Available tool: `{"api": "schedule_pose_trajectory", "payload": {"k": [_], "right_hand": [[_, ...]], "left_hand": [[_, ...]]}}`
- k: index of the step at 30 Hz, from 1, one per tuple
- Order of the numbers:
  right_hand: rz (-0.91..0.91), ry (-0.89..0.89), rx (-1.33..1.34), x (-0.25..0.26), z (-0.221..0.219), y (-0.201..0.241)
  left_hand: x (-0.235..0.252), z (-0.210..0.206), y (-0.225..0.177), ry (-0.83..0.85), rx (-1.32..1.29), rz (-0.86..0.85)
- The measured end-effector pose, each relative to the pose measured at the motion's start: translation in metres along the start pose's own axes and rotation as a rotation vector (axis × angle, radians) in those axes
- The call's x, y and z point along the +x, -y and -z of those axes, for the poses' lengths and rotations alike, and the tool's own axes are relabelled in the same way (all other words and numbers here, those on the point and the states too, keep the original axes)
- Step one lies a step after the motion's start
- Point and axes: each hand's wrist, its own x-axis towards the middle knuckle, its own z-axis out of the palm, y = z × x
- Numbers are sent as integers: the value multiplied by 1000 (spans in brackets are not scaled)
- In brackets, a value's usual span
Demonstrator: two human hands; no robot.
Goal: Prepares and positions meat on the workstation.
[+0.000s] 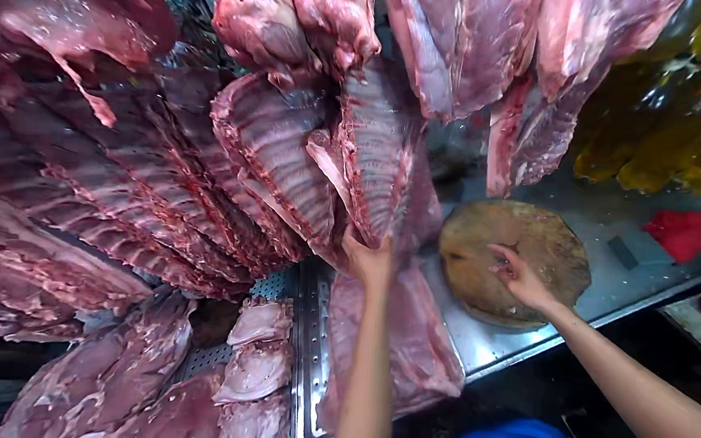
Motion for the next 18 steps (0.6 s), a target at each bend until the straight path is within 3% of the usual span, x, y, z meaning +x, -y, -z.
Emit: {"api": "schedule_pose_trajectory", "payload": {"k": [5, 9, 14, 18], "right_hand": [[-24, 112, 13, -8, -38, 8], [-49, 128, -7, -17, -45, -2], [-37, -51, 21, -15, -2, -14], [29, -272, 93, -3, 49, -16]], "left_hand": [[-64, 7, 39, 0, -192, 38], [-100, 17, 46, 126, -207, 56], [-112, 4, 10, 316, -277, 2], [-98, -32, -39, 403, -264, -77]]}}
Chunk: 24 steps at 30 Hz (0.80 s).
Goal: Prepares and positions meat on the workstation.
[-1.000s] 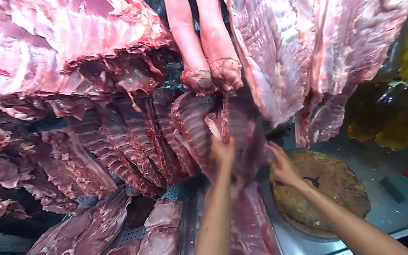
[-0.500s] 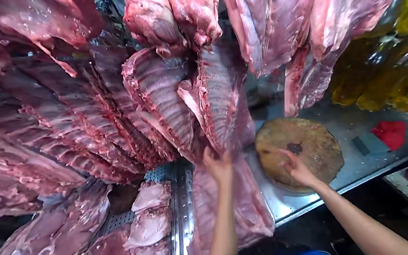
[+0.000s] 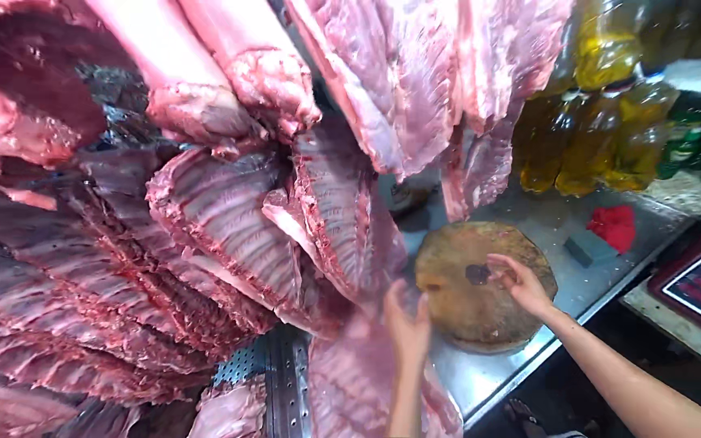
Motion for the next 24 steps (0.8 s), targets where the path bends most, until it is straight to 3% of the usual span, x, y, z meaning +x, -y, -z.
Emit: {"api": "schedule_pose_trajectory", "payload": {"k": [6, 12, 16, 19, 24], "right_hand": [[177, -221, 101, 83, 82, 7], [516, -249, -174, 183, 141, 52], [658, -260, -431, 237, 124, 76], [641, -297, -458, 266, 102, 80], [596, -208, -401, 276, 66, 92]], "left_hand": [[98, -88, -71, 10, 6, -117], [180, -169, -138, -100, 138, -50], [193, -187, -153, -101, 102, -7], [200, -187, -151, -169, 57, 1], [197, -175, -145, -363, 39, 59]]}}
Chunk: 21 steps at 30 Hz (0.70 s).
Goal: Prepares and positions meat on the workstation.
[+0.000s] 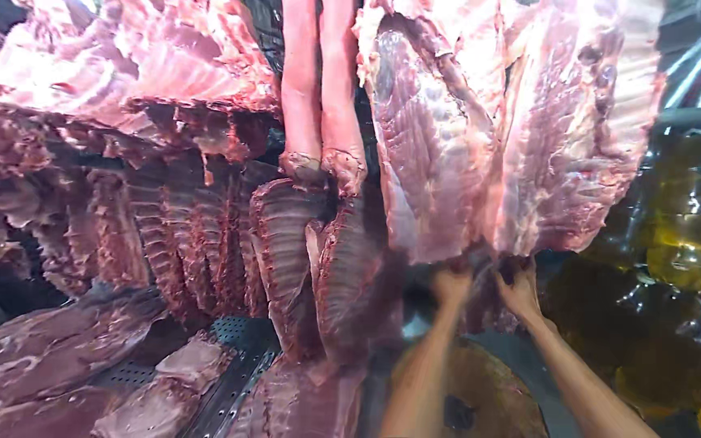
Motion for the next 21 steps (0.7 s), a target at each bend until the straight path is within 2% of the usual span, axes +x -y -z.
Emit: {"api": "schedule_pose_trajectory", "payload": {"k": [9, 15, 18, 21], "right_hand": [[14, 125, 98, -14, -55, 81], [192, 121, 217, -34, -95, 129], [217, 121, 289, -45, -106, 145], [195, 110, 317, -50, -117, 149]], "left_hand": [[8, 83, 24, -225, -94, 4], [0, 134, 58, -416, -183, -80], [-3, 156, 62, -442, -171, -132], [1, 171, 63, -363, -82, -144]]}}
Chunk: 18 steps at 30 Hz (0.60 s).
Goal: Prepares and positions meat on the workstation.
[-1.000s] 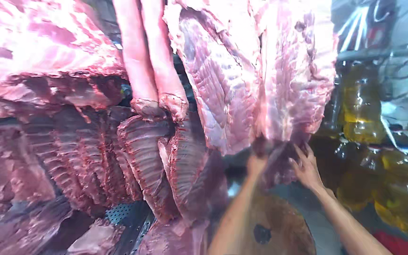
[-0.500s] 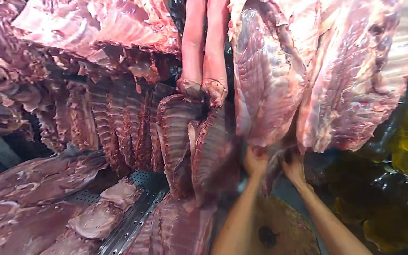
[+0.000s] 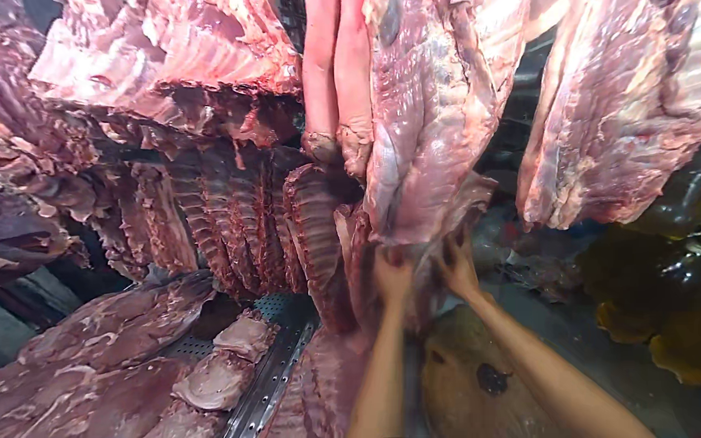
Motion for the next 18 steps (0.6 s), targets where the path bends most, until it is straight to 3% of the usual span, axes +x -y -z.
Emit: {"api": "schedule_pose_trajectory", "payload": {"k": [5, 8, 14, 18], "right_hand": [[-112, -18, -30, -8, 4, -9], [-87, 9, -73, -11, 15, -25], [-38, 225, -102, -26, 77, -54], [-241, 180, -59, -74, 127, -79]], "left_hand": [[-4, 1, -6, 192, 226, -1], [-11, -11, -2, 216, 323, -3], [-21, -39, 9, 182, 207, -16], [-36, -44, 10, 173, 134, -13]]}}
